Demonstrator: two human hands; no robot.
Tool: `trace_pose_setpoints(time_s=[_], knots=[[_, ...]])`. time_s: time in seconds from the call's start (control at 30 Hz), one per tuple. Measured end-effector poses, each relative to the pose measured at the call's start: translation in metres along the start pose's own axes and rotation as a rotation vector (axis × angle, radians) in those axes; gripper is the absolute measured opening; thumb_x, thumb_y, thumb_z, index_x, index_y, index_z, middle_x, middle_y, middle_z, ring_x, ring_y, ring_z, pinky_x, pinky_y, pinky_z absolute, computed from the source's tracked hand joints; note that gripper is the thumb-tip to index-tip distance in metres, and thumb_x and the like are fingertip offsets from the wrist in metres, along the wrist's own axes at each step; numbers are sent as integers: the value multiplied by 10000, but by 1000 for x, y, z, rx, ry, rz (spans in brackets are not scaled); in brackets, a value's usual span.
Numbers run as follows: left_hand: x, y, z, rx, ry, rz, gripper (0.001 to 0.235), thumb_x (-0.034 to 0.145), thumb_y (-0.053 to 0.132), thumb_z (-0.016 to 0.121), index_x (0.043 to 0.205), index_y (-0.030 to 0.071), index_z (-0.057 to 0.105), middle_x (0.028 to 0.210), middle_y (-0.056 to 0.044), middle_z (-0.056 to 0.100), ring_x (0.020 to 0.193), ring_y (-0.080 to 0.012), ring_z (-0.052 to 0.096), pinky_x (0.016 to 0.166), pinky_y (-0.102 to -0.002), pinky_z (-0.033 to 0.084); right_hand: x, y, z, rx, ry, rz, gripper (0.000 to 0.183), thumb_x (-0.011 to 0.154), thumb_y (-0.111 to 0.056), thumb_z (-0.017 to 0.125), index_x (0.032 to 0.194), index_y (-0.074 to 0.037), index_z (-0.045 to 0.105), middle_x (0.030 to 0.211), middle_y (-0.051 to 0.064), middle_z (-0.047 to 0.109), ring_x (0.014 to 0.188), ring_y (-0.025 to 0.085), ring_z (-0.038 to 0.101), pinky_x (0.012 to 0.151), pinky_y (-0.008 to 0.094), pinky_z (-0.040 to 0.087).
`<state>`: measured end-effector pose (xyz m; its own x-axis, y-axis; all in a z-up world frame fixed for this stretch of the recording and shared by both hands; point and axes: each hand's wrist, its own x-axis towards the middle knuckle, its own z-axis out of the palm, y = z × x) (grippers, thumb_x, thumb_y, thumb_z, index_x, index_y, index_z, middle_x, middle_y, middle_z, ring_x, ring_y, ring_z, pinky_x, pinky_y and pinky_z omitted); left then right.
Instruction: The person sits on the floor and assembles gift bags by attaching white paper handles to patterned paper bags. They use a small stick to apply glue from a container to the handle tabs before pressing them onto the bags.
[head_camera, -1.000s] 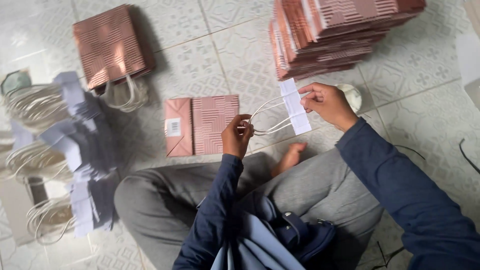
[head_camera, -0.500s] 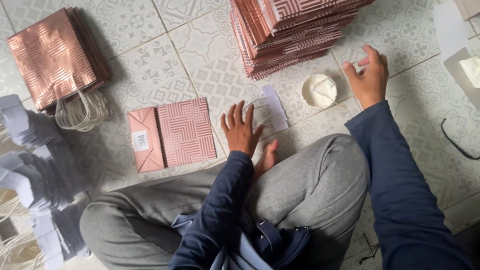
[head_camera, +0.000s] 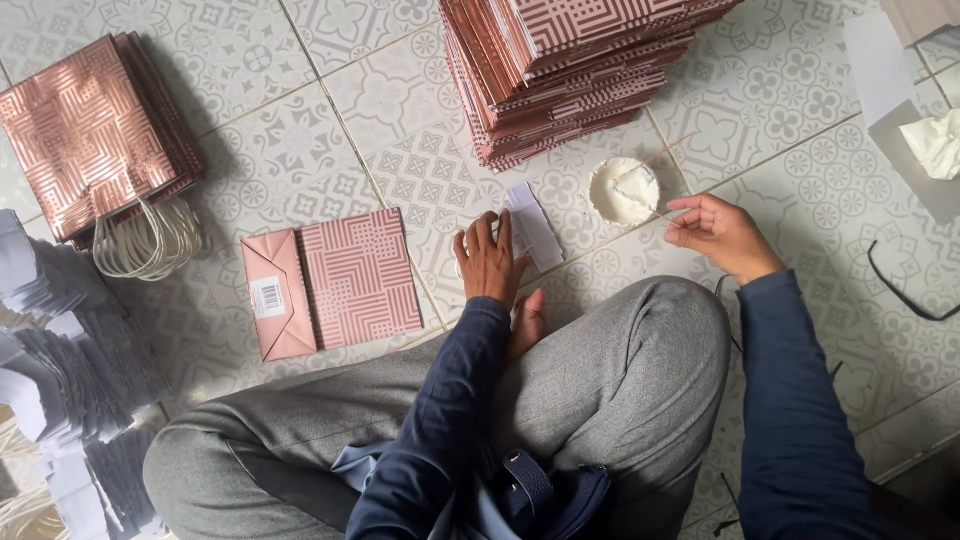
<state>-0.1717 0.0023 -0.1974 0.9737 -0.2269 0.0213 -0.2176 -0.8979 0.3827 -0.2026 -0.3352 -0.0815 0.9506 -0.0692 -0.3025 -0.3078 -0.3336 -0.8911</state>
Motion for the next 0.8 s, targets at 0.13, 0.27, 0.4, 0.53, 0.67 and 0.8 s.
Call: trace_pose_setpoints(time_s=[0.13, 0.27, 0.4, 0.53, 0.67, 0.8], knots=[[-4, -2, 2, -2, 5, -5, 1018, 690, 410, 895, 1526, 105, 401, 1403, -96, 368, 1336, -301, 369, 1178, -546, 196, -1, 2, 14, 64, 88, -95, 483, 874, -43, 818, 1331, -16, 663, 1040, 121, 710, 963, 95, 652, 948, 255, 549], [-3, 2, -8, -34, 5, -27, 1030, 664, 426, 909, 1500, 86, 413, 1355, -93, 361, 1298, -314, 393, 1145, -537, 253, 18, -10, 24, 10, 166, -260, 333, 929, -33, 795, 1254, -28, 721, 1003, 131, 715, 889, 123, 687, 853, 251, 576], [-4, 1, -4, -85, -33, -82, 1014, 645, 388, 926, 1470, 139, 392, 1320, -65, 362, 1279, -305, 423, 1133, -533, 274, 24, -27, 22, -294, 226, -440, 174, 991, -38, 768, 1158, -74, 800, 925, 105, 718, 772, 176, 703, 735, 296, 576], [-7, 2, -11, -81, -30, -64, 982, 672, 377, 909, 1464, 167, 368, 1323, -61, 383, 1280, -291, 435, 1131, -529, 265, 4, -46, 18, -328, 259, -486, 154, 1019, -45, 774, 1168, -75, 799, 952, 100, 722, 813, 199, 717, 779, 309, 586], [-9, 7, -20, -120, -4, -42, 963, 705, 390, 877, 1484, 162, 359, 1343, -79, 405, 1294, -306, 434, 1148, -546, 237, -9, -44, 20, -405, 297, -535, 165, 992, -55, 803, 1150, -104, 817, 943, 65, 736, 820, 174, 707, 759, 290, 574], [-13, 10, -24, -135, 5, -49, 936, 744, 387, 844, 1506, 149, 356, 1376, -99, 424, 1305, -315, 446, 1162, -556, 218, -17, -45, 25, -309, 273, -546, 188, 982, 38, 758, 1146, -42, 802, 950, 143, 743, 820, 216, 719, 770, 328, 587]])
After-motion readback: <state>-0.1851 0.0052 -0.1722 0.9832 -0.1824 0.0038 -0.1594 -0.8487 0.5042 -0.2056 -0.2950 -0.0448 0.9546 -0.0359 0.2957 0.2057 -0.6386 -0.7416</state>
